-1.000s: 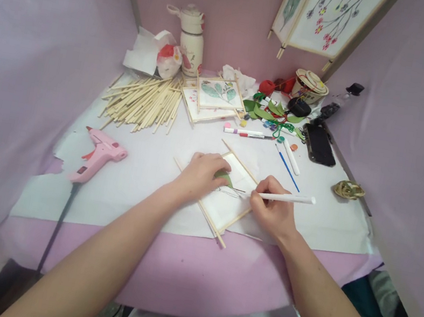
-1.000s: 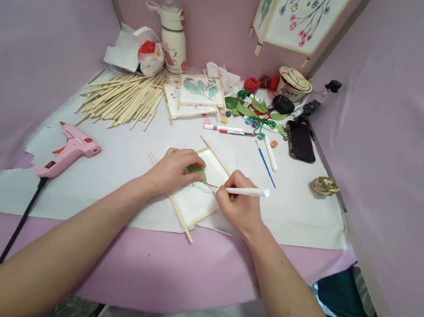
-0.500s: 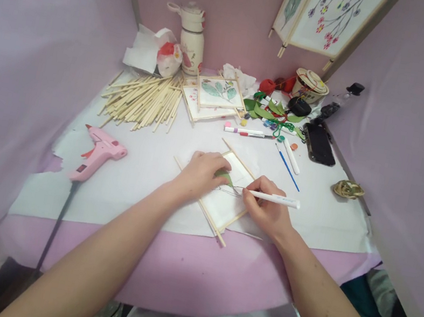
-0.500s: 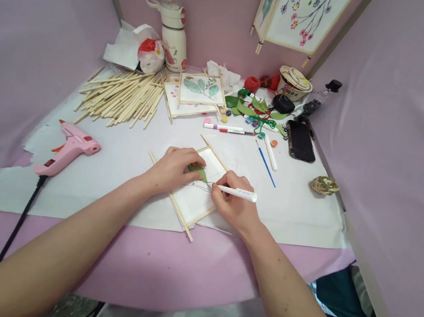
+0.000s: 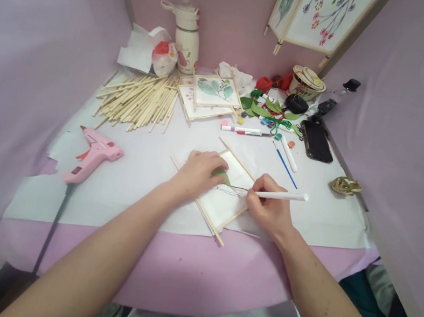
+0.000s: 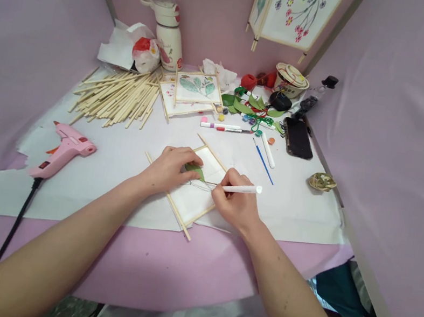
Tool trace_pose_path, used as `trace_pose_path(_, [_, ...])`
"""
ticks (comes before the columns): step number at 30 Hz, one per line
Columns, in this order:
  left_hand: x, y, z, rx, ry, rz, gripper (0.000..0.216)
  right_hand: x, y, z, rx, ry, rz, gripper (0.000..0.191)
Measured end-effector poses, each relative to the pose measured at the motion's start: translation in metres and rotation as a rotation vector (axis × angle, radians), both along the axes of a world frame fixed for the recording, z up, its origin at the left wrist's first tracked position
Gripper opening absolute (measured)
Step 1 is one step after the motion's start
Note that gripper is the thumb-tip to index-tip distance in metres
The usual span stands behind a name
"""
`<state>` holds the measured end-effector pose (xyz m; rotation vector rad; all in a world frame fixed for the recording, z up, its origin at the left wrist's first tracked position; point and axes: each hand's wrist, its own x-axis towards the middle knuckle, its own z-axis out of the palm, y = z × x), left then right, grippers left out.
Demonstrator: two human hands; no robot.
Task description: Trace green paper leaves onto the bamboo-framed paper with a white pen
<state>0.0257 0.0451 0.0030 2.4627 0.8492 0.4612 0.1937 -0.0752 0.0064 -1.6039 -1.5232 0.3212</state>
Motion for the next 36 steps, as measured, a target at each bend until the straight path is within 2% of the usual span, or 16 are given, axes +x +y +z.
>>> trace_pose_path(19, [0.0,0.0,0.0,-0.003,-0.006,0.0,0.014,0.002,0.001,0.0,-0.051,-0.032,0.01,0.017])
trace_pose_path(25, [0.0,0.001,-0.001,-0.011,0.002,0.011,0.016,0.006,-0.003,0.005,0.098,0.131,-0.063,0.02])
trace_pose_path(28, [0.0,0.0,0.001,-0.014,0.012,0.013,0.016,0.01,-0.003,0.008,0.152,0.161,-0.108,0.011])
trace_pose_path(29, [0.0,0.0,0.002,-0.011,0.016,0.011,0.016,0.011,-0.002,0.009,0.15,0.152,-0.105,0.006])
trace_pose_path(31, [0.0,-0.001,0.003,0.002,0.021,0.009,0.015,0.014,0.0,0.009,0.107,0.103,-0.067,0.011])
trace_pose_path(33, [0.0,-0.002,0.003,0.023,0.021,0.012,0.015,0.016,0.002,0.007,0.029,-0.003,-0.006,0.013])
trace_pose_path(36, [0.0,-0.004,0.0,0.075,-0.007,0.026,0.017,0.016,0.005,0.003,-0.086,-0.201,0.091,0.005])
